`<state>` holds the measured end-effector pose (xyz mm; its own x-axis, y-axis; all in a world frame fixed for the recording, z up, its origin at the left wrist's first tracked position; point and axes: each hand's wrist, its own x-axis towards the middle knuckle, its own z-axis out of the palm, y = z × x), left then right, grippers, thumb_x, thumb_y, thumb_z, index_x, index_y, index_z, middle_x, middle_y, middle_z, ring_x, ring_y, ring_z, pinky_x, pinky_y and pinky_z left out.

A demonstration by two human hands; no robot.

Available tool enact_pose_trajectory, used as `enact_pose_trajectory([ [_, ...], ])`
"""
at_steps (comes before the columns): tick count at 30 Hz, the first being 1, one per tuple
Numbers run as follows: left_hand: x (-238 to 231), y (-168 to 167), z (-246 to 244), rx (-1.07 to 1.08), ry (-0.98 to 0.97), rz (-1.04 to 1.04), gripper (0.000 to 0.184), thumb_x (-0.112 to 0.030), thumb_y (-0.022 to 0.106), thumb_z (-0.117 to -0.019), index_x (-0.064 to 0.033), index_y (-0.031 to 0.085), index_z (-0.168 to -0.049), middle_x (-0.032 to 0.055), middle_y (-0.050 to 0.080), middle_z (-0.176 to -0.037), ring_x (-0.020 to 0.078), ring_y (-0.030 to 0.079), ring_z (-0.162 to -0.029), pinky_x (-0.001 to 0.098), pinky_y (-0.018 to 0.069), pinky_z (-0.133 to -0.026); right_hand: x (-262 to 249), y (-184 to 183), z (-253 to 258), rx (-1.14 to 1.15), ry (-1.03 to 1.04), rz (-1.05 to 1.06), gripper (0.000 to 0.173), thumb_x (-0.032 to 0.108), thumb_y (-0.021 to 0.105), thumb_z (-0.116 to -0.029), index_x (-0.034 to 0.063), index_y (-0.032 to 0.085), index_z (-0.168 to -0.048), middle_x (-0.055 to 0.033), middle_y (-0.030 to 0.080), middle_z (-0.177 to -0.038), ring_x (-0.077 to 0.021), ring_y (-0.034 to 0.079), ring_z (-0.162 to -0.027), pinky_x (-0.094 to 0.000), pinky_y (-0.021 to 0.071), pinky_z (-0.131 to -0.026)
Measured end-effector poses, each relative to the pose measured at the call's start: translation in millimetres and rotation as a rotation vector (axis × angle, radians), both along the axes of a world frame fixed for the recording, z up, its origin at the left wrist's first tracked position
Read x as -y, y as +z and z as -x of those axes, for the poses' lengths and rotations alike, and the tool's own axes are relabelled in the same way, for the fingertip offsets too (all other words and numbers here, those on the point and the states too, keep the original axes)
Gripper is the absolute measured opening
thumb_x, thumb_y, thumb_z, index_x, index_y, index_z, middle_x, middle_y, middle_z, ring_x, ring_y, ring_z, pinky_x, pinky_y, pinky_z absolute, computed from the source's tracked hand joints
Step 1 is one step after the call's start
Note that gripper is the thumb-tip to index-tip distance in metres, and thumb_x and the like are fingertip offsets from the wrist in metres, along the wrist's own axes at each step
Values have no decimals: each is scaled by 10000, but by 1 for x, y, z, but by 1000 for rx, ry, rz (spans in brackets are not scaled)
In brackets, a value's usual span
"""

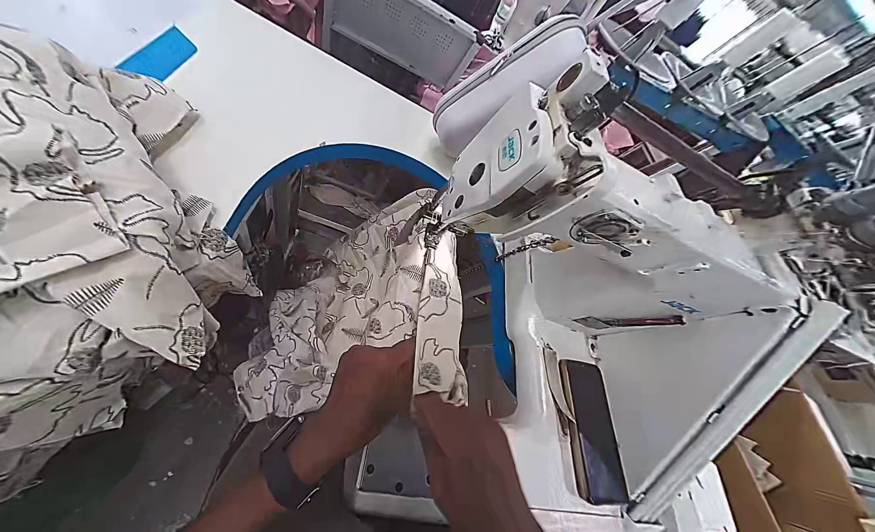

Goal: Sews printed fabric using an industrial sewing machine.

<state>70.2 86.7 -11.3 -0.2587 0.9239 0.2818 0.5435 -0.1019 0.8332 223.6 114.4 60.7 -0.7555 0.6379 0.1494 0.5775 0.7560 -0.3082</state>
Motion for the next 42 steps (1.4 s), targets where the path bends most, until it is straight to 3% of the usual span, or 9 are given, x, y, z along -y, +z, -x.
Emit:
enact_pose_trajectory([
  [16, -40, -15, 28, 267, -122, -48, 265, -121, 487, -984, -14, 682, -840, 84, 564, -588, 225, 578, -533, 428, 459, -533, -52, 2, 61, 211, -97, -163, 154, 147, 589, -911, 26, 683, -898, -80, 590, -584, -285, 644, -511, -431, 480, -439],
  [22, -18, -3, 31, 237, -58, 57, 363, -171, 493, -1040, 40, 703, -1246, 177, 749, -877, 319, 732, -785, 538, 570, -752, -58, -12, 41, 83, -343, 76, 220, 106, 622, -935, -47, 736, -1044, -183, 712, -800, -355, 711, -725, -533, 563, -673],
  [26, 48, 5, 37, 244, -144, 194, 279, -146, 599, -993, 86, 733, -1070, 193, 725, -773, 296, 706, -682, 521, 560, -677, -92, -42, 27, 657, -326, 591, 284, 141, 587, -999, -71, 658, -1173, -286, 666, -1173, -453, 629, -1143, -623, 474, -955],
  [29, 51, 10, 32, 166, -149, 221, 286, -191, 660, -959, 84, 719, -1012, 172, 713, -733, 261, 696, -633, 495, 562, -640, -103, -89, 21, 867, 17, 714, 358, 122, 680, -956, -144, 614, -1185, -365, 625, -1179, -534, 602, -1118, -712, 443, -916],
  [31, 49, 15, 30, 139, -115, 193, 291, -173, 679, -940, 86, 721, -1065, 172, 735, -772, 250, 717, -662, 483, 582, -662, -109, -82, 10, 662, 69, 705, 293, 101, 671, -953, -146, 638, -1107, -341, 655, -1081, -491, 640, -1037, -677, 466, -886],
  [34, 45, 0, 20, 156, -61, 125, 298, -203, 651, -942, 48, 739, -1076, 132, 750, -813, 189, 723, -699, 412, 593, -674, -134, -60, -12, 40, -198, 857, 227, 112, 561, -1020, -86, 671, -1022, -141, 709, -889, -180, 674, -742, -365, 571, -712],
  [36, 41, -9, 7, 109, -9, 33, 308, -243, 606, -941, 16, 756, -1010, 109, 742, -792, 170, 715, -695, 387, 585, -663, -138, -61, -17, 136, -246, 874, 219, 181, 613, -1019, -31, 660, -1049, -83, 697, -876, -129, 657, -709, -315, 557, -661],
  [39, 40, -7, 13, 113, -60, 44, 301, -247, 571, -995, -17, 760, -1034, 77, 737, -799, 130, 695, -694, 346, 569, -672, -113, -62, 20, 654, -153, 607, 414, 281, 637, -975, -93, 629, -1152, -291, 648, -1133, -438, 628, -1094, -613, 472, -909],
  [42, 39, -5, 16, 190, -83, 71, 307, -256, 540, -1022, -42, 760, -1009, 23, 686, -714, 68, 625, -617, 287, 521, -609, -98, -80, 33, 714, -174, 533, 426, 215, 600, -1011, -110, 587, -1285, -333, 595, -1302, -487, 560, -1251, -632, 426, -1016],
])
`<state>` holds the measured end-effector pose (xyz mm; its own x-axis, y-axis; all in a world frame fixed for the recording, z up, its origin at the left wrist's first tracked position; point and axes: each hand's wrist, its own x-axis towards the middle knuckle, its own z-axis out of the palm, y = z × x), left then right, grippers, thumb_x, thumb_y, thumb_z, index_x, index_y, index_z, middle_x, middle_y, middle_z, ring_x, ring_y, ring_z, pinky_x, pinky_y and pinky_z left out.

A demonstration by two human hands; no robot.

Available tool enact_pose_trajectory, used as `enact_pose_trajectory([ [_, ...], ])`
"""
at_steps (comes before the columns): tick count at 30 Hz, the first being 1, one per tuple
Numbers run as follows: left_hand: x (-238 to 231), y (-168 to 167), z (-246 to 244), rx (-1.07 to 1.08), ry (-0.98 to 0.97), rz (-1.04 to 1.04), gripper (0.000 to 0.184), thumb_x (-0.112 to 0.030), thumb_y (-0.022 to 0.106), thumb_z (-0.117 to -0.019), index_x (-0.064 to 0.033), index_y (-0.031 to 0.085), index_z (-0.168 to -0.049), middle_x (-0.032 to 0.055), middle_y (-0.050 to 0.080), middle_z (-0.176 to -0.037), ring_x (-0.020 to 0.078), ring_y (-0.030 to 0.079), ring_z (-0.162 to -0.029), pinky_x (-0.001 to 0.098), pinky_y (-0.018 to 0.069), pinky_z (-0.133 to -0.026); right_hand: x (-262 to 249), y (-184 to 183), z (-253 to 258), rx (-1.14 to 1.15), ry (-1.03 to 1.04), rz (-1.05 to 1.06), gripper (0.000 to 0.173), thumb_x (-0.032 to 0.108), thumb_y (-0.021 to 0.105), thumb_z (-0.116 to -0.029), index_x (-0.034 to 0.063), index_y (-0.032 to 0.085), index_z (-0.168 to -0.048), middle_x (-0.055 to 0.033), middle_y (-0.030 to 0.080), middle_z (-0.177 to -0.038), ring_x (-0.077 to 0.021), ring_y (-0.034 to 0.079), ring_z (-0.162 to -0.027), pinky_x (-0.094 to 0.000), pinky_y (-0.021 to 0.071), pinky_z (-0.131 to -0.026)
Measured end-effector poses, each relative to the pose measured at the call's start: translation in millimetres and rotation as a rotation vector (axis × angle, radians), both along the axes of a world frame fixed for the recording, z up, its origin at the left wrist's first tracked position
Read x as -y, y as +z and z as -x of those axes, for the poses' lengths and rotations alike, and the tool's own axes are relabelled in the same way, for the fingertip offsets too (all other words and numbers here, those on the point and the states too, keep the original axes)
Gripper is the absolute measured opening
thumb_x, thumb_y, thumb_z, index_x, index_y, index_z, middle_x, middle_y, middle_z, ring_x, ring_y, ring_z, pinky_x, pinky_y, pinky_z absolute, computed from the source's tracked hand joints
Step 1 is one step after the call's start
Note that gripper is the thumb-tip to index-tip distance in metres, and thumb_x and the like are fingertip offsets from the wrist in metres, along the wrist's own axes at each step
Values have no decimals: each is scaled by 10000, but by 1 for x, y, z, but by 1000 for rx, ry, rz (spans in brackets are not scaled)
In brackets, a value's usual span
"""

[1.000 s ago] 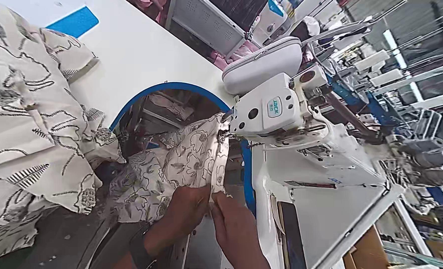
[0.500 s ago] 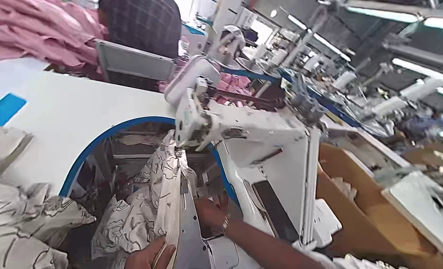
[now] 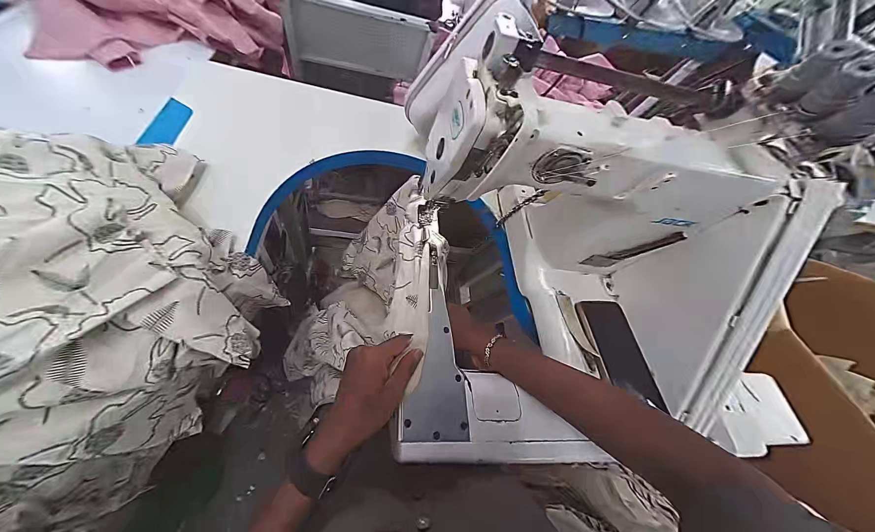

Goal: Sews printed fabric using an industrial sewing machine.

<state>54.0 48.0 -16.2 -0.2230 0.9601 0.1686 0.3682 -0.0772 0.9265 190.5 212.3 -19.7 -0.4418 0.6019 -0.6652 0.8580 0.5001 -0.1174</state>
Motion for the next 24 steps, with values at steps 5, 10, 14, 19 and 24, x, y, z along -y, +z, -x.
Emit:
enact_pose_trajectory([
  [5, 3, -4, -2, 68, 36, 22, 334, -282, 511, -1034, -60, 753, -977, 6, 648, -674, 79, 605, -594, 303, 505, -586, -21, -3, -14, -39, -13, 62, 359, 199, 640, -978, -97, 638, -1182, -296, 649, -1189, -433, 623, -1143, -613, 463, -965],
  [10, -1, -11, -2, 128, 15, -72, 327, -234, 516, -1037, -27, 730, -903, 27, 602, -630, 74, 537, -544, 273, 448, -540, 39, 62, -62, -1190, -715, -15, 110, 65, 520, -929, 79, 629, -928, 101, 704, -758, -1, 682, -714, -217, 586, -706],
  [14, -2, -17, -9, 136, 10, -118, 292, -210, 542, -1028, -29, 746, -924, 39, 639, -634, 54, 566, -542, 242, 458, -531, 135, 58, -79, -1264, -388, 138, 263, 256, 509, -1064, 135, 728, -981, 101, 750, -883, 64, 669, -871, -168, 547, -815],
  [19, -7, -19, -7, 127, -3, -138, 281, -205, 549, -1018, -31, 761, -957, 27, 648, -647, 22, 558, -546, 202, 458, -535, 108, 64, -94, -997, -248, -779, 349, 250, 520, -1026, -4, 706, -875, -83, 699, -924, -37, 646, -981, -176, 506, -886],
  [24, -7, -16, -10, 150, 27, -184, 283, -201, 556, -1012, -17, 758, -938, 35, 676, -690, -15, 573, -599, 161, 465, -585, 95, 61, -87, -1725, -1231, -103, 229, 169, 470, -1009, 171, 682, -924, 23, 762, -855, -83, 744, -780, -292, 636, -690],
])
